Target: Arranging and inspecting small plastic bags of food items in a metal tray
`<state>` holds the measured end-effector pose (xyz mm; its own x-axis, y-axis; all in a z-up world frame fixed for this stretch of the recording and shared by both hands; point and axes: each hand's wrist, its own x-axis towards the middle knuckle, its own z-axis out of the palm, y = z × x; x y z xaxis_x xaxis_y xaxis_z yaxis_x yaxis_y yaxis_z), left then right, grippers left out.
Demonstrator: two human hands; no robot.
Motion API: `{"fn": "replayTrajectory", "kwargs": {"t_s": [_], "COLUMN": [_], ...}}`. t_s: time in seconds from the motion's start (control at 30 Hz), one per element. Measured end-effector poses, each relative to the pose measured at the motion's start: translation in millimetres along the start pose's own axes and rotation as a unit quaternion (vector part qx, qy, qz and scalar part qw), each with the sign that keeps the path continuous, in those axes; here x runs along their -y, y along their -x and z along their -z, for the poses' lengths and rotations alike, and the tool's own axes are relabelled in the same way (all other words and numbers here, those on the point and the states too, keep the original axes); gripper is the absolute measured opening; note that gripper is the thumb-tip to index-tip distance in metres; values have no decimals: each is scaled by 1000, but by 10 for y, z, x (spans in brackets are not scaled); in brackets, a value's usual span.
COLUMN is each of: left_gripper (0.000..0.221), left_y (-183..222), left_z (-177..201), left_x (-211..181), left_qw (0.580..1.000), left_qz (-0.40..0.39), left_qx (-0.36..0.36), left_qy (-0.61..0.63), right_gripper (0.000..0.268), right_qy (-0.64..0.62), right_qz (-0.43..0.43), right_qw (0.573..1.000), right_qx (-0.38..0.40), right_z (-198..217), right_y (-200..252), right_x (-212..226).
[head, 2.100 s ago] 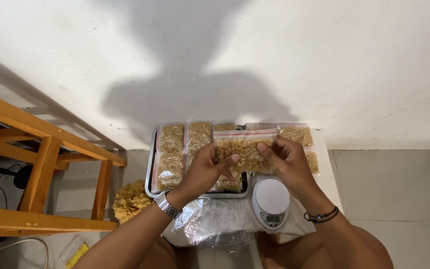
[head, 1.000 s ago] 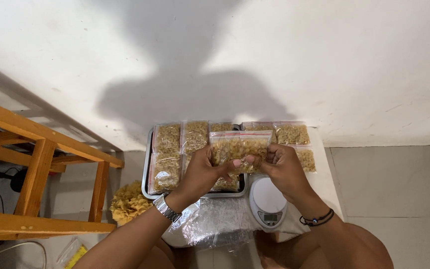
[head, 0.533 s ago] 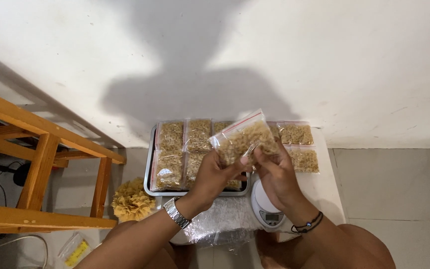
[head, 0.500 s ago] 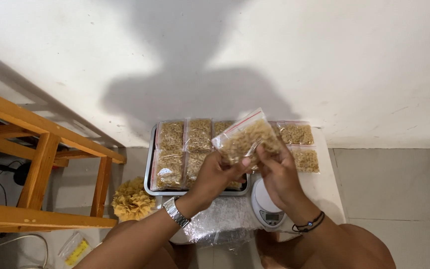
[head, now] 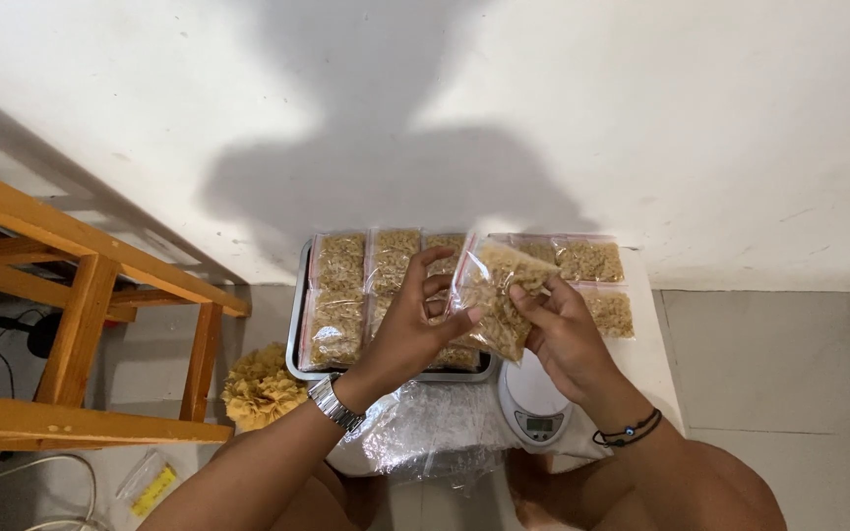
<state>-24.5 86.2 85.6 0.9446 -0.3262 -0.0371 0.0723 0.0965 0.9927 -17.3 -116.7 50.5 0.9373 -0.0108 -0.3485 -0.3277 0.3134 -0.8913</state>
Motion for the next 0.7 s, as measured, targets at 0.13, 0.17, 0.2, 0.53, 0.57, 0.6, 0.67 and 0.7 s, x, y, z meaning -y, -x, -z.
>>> {"fn": "replayTrajectory", "kwargs": {"t_s": [0.13,0.17,0.2,0.53,0.57,0.6,0.67,0.7], "left_gripper": [75,74,73,82,83,84,84,84], "left_y": [5,-11,-27,-14,-22,-30,-16,-11], "left_z": [18,30,40,91,96,101,94,93], "left_x": [8,37,66,84,94,105,74,58], "left_qw": [999,998,997,997,997,997,998,998], "left_qz": [17,22,26,36,35,34,34,34], "left_qx": [29,34,39,34,37,41,45,50], "left_qy": [33,45,58,64,57,50,40,29], "right_gripper": [30,33,36,80,82,84,81,79], "right_qy": [26,27,28,9,2,-6,-3,0], "right_qz": [4,4,5,-17,-15,-13,-5,4], "right_qw": [1000,1000,1000,999,999,998,998,997], "right_qx": [2,7,13,31,43,55,69,83], "right_z": [-85,-56,-26,143,193,244,300,325], "right_y": [92,73,55,-74,-101,-129,-156,-172], "right_x": [97,81,66,-151,-189,-227,-291,-323]}}
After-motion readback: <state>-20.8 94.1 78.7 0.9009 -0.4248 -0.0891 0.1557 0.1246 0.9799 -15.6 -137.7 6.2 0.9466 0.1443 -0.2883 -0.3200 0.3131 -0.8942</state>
